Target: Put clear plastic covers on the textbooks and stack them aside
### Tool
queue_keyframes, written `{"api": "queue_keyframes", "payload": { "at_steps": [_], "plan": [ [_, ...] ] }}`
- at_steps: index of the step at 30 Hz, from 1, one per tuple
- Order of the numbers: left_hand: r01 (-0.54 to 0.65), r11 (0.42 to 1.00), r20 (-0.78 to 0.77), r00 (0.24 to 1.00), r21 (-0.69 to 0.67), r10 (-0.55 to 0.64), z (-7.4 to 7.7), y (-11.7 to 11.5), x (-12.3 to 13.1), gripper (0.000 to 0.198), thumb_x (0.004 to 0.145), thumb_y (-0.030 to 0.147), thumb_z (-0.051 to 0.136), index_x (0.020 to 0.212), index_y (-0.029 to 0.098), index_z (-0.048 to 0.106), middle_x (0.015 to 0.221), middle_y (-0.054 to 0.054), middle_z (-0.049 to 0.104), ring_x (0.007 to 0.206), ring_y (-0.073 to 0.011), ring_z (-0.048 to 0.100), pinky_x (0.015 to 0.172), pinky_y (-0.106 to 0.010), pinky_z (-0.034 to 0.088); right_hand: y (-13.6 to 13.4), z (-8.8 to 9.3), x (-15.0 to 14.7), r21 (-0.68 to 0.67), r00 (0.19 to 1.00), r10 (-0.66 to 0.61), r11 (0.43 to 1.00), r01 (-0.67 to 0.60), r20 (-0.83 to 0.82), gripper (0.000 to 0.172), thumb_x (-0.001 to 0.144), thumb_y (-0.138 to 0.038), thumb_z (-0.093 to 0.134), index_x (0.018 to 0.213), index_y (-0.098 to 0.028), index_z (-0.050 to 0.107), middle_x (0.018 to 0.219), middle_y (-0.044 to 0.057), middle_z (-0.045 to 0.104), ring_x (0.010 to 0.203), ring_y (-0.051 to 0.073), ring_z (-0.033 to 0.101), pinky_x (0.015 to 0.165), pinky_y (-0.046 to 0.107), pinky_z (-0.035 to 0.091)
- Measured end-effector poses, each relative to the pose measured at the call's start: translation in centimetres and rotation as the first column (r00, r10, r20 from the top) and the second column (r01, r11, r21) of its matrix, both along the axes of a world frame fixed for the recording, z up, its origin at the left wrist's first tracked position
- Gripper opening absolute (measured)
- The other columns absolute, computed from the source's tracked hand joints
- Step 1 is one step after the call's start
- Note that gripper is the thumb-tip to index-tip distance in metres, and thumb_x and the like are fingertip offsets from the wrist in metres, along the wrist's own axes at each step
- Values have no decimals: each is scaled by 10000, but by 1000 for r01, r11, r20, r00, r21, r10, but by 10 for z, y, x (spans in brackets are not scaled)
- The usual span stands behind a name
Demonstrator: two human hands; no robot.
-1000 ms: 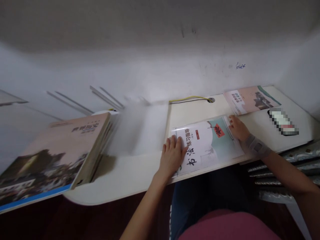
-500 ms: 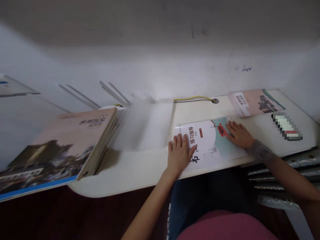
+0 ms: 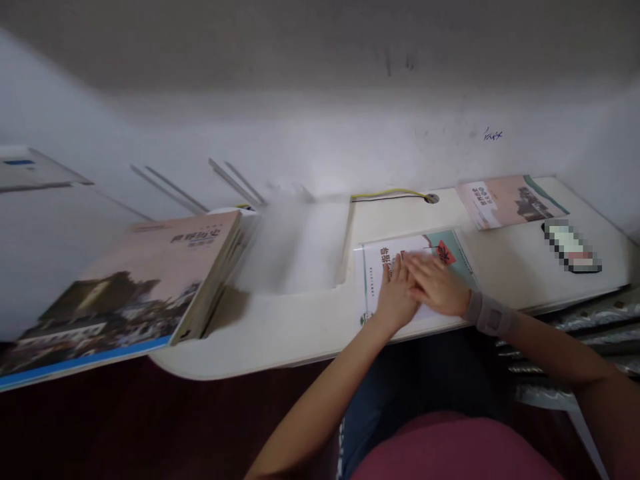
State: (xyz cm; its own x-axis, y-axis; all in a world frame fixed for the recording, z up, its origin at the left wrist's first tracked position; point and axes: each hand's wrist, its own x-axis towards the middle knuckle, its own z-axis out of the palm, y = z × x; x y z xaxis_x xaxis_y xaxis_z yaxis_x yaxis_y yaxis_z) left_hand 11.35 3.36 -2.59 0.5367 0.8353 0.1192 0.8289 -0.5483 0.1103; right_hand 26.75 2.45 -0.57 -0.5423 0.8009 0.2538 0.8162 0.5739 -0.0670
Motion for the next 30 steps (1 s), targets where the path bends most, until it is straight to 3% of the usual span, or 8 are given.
{"api": "queue_keyframes", "payload": {
  "at_steps": [2,5,11,16,18,21,25,30],
  "plan": [
    [83,995,-26,996,-47,-84,-3,-4,9,614,863,329,424,1429,128,292,1499,-160,241,1398,-318,138,1104,-544,147,-10,-5,-14,-36,996,84,996,-84,-19,628,924,-478,320,1410,-81,325,1482,131,301,1384,244,214,1119,417,210],
    [77,996,-14,997,-48,-78,-8,-8,-3,591,889,386,381,1425,147,310,1490,-131,280,1395,-298,174,1115,-527,146,-12,-17,8,-70,997,76,995,-75,-2,667,903,-517,363,1409,-83,329,1459,157,338,1355,274,283,1091,445,254],
    [-220,975,-2,975,9,220,-8,-15,-66,618,906,477,310,1405,113,344,1459,-155,335,1366,-303,265,1098,-498,222,-9,-19,89,-83,983,-155,983,163,96,543,922,-423,365,1383,-135,385,1444,146,375,1322,298,340,1030,468,294],
    [-242,970,24,970,14,242,9,15,-27,581,921,370,284,1373,13,360,1446,-224,327,1367,-328,249,1098,-502,212,29,16,40,-103,983,-182,978,181,-4,399,957,-355,313,1059,-148,638,1061,138,675,1007,235,603,943,392,351],
    [-211,977,29,977,-34,212,11,33,-1,566,914,349,304,1383,37,355,1455,-214,320,1367,-341,242,1088,-525,216,48,17,9,-74,988,-111,992,103,-107,416,964,-365,283,1135,-158,602,1157,121,639,1093,217,559,951,354,355],
    [-153,986,-10,988,-68,153,6,53,16,584,890,330,355,1413,73,315,1482,-187,276,1375,-351,211,1087,-544,191,67,-2,-7,-83,996,0,997,-8,-91,483,961,-386,265,1357,-152,412,1408,117,439,1286,207,398,1031,382,298],
    [-139,990,27,990,-30,140,-7,60,-8,597,906,415,306,1403,86,337,1473,-171,306,1370,-302,255,1099,-497,202,74,-31,41,-55,996,-67,996,70,56,523,943,-424,301,1376,-145,397,1449,133,372,1337,257,322,1053,441,271],
    [-328,945,89,941,7,327,-11,61,-43,650,890,471,343,1336,0,397,1422,-270,344,1347,-374,269,1071,-516,240,73,-38,97,-32,970,-214,975,219,112,540,940,-399,304,1379,-93,380,1457,150,350,1335,279,320,1035,430,295]
  ]
}}
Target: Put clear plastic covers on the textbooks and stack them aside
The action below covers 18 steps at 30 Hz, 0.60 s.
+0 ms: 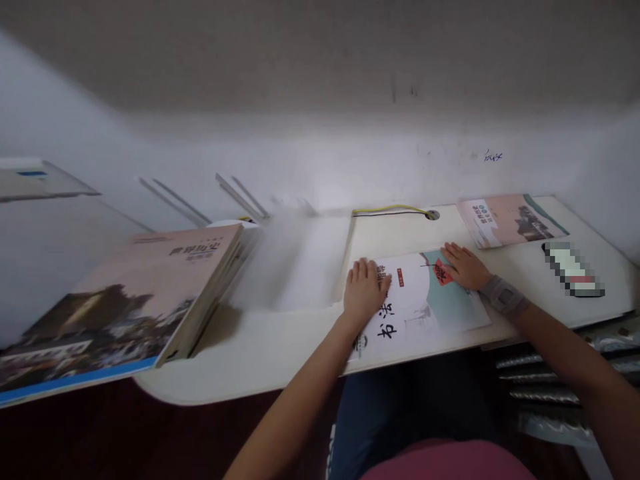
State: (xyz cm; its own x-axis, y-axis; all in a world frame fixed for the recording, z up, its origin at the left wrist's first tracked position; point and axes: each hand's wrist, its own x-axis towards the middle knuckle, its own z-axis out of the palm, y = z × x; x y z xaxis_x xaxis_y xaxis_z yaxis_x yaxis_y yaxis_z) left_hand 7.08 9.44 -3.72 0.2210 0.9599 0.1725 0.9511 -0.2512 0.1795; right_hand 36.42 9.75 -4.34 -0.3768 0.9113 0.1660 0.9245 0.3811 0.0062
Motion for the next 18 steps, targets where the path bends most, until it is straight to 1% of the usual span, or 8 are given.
{"api": "queue_keyframes", "payload": {
  "at_steps": [3,5,7,9,12,14,16,18],
  "plan": [
    [-113,993,91,990,17,111,-1,4,-6,603,880,415,394,1305,-13,407,1398,-309,348,1338,-398,274,1049,-556,251,0,5,0,29,999,-34,999,34,-7,506,938,-382,310,1356,-119,415,1421,144,412,1300,265,375,1030,441,285],
    [-147,989,231,962,-7,145,0,7,-8,536,868,320,417,1301,3,405,1383,-294,377,1335,-368,297,1054,-539,266,1,9,-6,55,999,-44,997,45,-20,474,933,-372,325,1317,-130,464,1361,151,487,1246,256,438,1025,443,280],
    [-169,985,454,875,-36,167,2,10,-10,499,850,237,417,1316,59,392,1372,-240,418,1313,-304,357,1053,-482,315,4,12,-10,74,999,-43,996,46,-30,462,928,-362,343,1282,-108,494,1300,167,540,1200,258,477,1024,441,273],
    [-207,977,639,746,-50,190,7,13,-14,508,848,220,403,1346,133,349,1365,-177,442,1249,-239,444,1002,-406,403,7,14,-12,88,999,-33,996,36,-38,464,924,-347,354,1272,-75,495,1286,186,544,1201,272,470,1034,447,251],
    [-256,962,753,613,-97,239,17,21,-22,569,822,252,461,1368,188,314,1343,-146,457,1066,-192,565,853,-324,497,11,15,-14,100,999,7,995,-2,-51,454,924,-318,358,1282,-68,480,1318,190,512,1244,277,420,1055,448,210],
    [-201,966,770,587,-161,250,23,29,-29,651,755,250,553,1364,185,335,1223,-128,542,895,-167,602,759,-303,508,14,16,-17,99,997,46,994,-40,-60,436,922,-307,366,1279,-87,485,1303,178,525,1233,269,424,1063,441,196],
    [-65,971,792,567,-230,226,29,39,-37,710,676,239,627,1341,178,385,956,-53,623,716,-133,586,663,-277,488,18,16,-20,91,994,80,993,-73,-79,414,916,-297,385,1259,-101,506,1237,167,569,1180,267,464,1060,445,198],
    [74,960,824,533,-271,192,34,47,-45,673,622,249,668,1264,170,482,693,36,567,584,-106,533,575,-241,440,22,17,-21,79,988,107,992,-99,-112,393,904,-287,411,1231,-103,531,1165,163,603,1120,271,499,1047,461,214]
  ]
}}
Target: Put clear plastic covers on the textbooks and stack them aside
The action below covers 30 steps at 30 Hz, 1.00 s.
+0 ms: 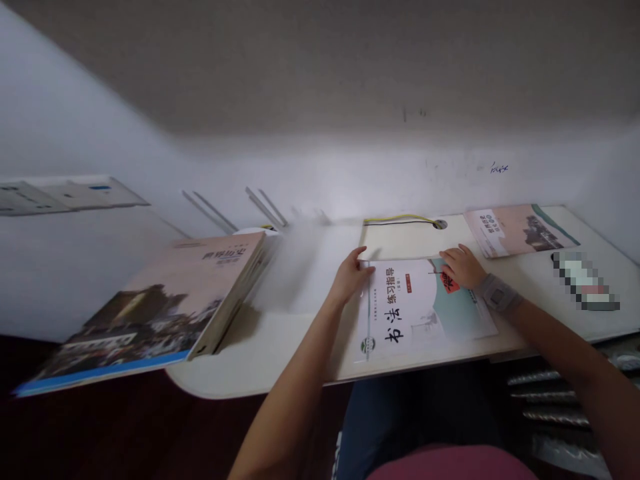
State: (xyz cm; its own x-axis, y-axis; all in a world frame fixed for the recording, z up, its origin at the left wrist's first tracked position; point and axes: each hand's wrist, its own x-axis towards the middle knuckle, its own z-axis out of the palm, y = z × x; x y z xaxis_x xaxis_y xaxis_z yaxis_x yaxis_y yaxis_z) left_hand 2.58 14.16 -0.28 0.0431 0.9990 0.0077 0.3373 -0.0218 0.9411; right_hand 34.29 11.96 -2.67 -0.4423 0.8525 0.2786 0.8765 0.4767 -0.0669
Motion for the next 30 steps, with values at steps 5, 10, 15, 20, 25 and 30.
{"api": "queue_keyframes", "payload": {
  "at_steps": [5,10,15,20,25,30],
  "plan": [
    [84,996,84,993,-38,-81,12,7,-9,357,558,311,735,864,147,654,515,70,469,470,-76,447,492,-219,364,12,6,9,-62,989,70,995,-79,-127,366,870,-280,466,1175,-110,579,1071,161,632,1033,272,545,957,442,343],
    [64,996,142,988,-58,-56,16,1,-9,328,560,354,752,791,148,640,620,9,611,540,-97,522,540,-236,417,22,27,39,-177,951,79,975,-136,-298,339,818,-280,509,1113,-149,612,999,100,676,886,203,621,779,325,474],
    [-2,993,185,982,-118,24,11,1,-9,464,545,411,747,899,143,612,577,29,556,489,-90,503,491,-226,408,20,45,59,-288,856,-95,955,-65,-508,349,779,-441,535,889,-141,677,785,53,692,700,164,614,645,278,476],
    [-79,989,48,995,-129,86,0,6,-1,433,654,388,660,1006,176,525,594,53,517,475,-95,504,472,-218,397,16,26,49,-349,701,-358,923,164,-617,400,732,-490,539,777,-121,687,668,39,658,617,154,562,587,273,439],
    [-145,986,-237,964,-84,121,-3,4,4,298,735,332,600,981,181,525,675,-14,587,631,-176,590,604,-296,458,26,1,41,-339,712,-423,902,269,-560,293,715,-387,540,631,-134,662,591,36,630,610,175,558,591,286,417],
    [-138,989,-526,837,57,147,11,-11,20,305,790,263,544,1074,152,542,971,-164,630,1012,-329,568,849,-461,423,31,-6,40,-336,750,-437,893,298,-497,217,693,-317,564,585,-151,654,585,38,638,609,177,563,607,285,412]
  ]
}}
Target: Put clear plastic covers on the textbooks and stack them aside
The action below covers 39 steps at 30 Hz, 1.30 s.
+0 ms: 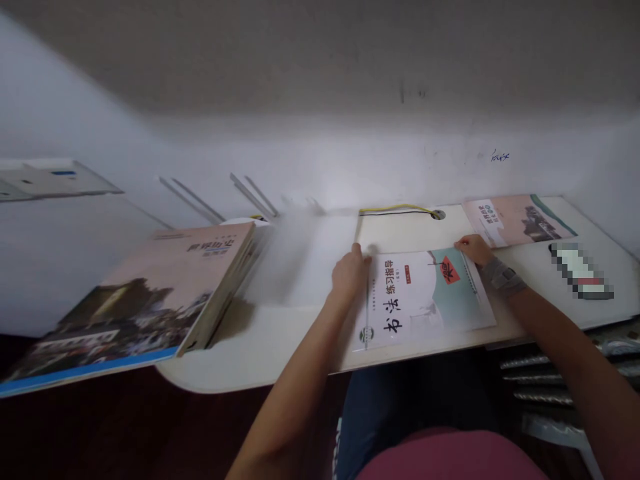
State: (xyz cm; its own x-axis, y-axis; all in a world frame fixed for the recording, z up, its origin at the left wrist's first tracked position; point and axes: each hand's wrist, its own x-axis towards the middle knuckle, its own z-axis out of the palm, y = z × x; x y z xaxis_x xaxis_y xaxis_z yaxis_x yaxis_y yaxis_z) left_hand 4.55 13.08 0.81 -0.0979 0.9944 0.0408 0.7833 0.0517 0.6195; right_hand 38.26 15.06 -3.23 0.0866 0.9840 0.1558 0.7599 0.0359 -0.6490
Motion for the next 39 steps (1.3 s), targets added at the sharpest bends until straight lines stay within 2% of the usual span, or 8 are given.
{"api": "queue_keyframes", "payload": {
  "at_steps": [4,7,10,15,22,30,34,39],
  "plan": [
    [192,962,-470,879,194,-81,11,-17,33,394,875,219,392,1238,99,487,1360,-229,429,1285,-358,362,1009,-515,309,2,-2,0,0,999,-11,1000,11,34,215,696,-311,568,587,-148,657,596,52,641,629,179,565,634,288,412],
    [295,929,-587,802,224,-113,15,-18,54,422,895,234,361,1279,106,478,1477,-192,287,1377,-375,172,1069,-600,139,3,-5,1,2,999,-12,1000,12,40,226,700,-324,565,585,-151,652,593,52,638,629,175,560,632,286,413],
    [368,919,-555,798,138,-236,17,-5,61,382,902,212,328,1204,148,553,1393,-166,436,1373,-359,199,1050,-644,87,4,-6,3,17,1000,1,1000,-2,28,237,705,-342,556,582,-157,639,593,41,634,626,171,556,627,282,417],
    [499,862,-361,790,-93,-496,19,26,61,305,866,283,409,1030,181,646,1049,-111,670,1013,-247,598,927,-398,404,-2,-4,5,94,1000,21,995,-19,-18,312,764,-405,472,666,-155,630,664,36,647,673,174,570,635,282,437],
    [587,802,-197,779,-107,-596,21,47,53,283,803,404,496,821,179,666,817,-65,680,730,-180,605,673,-264,435,-7,6,3,150,999,42,988,-44,16,388,811,-452,409,725,-149,634,690,44,654,685,181,588,635,291,463],
    [587,786,-157,772,-195,-615,9,59,59,355,816,392,461,628,154,647,559,-36,599,561,-158,540,575,-273,394,-14,32,-26,223,952,147,952,-210,269,411,893,-325,346,1159,-106,569,1149,180,604,1090,274,529,935,417,390],
    [531,826,-261,784,-190,-564,-1,57,68,340,823,393,473,689,150,669,719,-104,670,734,-221,618,692,-302,427,-18,25,-74,110,821,402,870,-480,406,425,903,-395,397,1221,-156,546,1192,135,609,1108,246,544,985,390,367],
    [413,905,-405,815,-98,-416,-6,37,75,342,881,325,397,992,97,627,957,-206,648,961,-300,608,825,-411,432,-20,10,-99,-9,698,521,804,-594,492,541,905,-503,384,1309,-153,468,1276,159,561,1206,281,487,999,454,350]
  ]
}}
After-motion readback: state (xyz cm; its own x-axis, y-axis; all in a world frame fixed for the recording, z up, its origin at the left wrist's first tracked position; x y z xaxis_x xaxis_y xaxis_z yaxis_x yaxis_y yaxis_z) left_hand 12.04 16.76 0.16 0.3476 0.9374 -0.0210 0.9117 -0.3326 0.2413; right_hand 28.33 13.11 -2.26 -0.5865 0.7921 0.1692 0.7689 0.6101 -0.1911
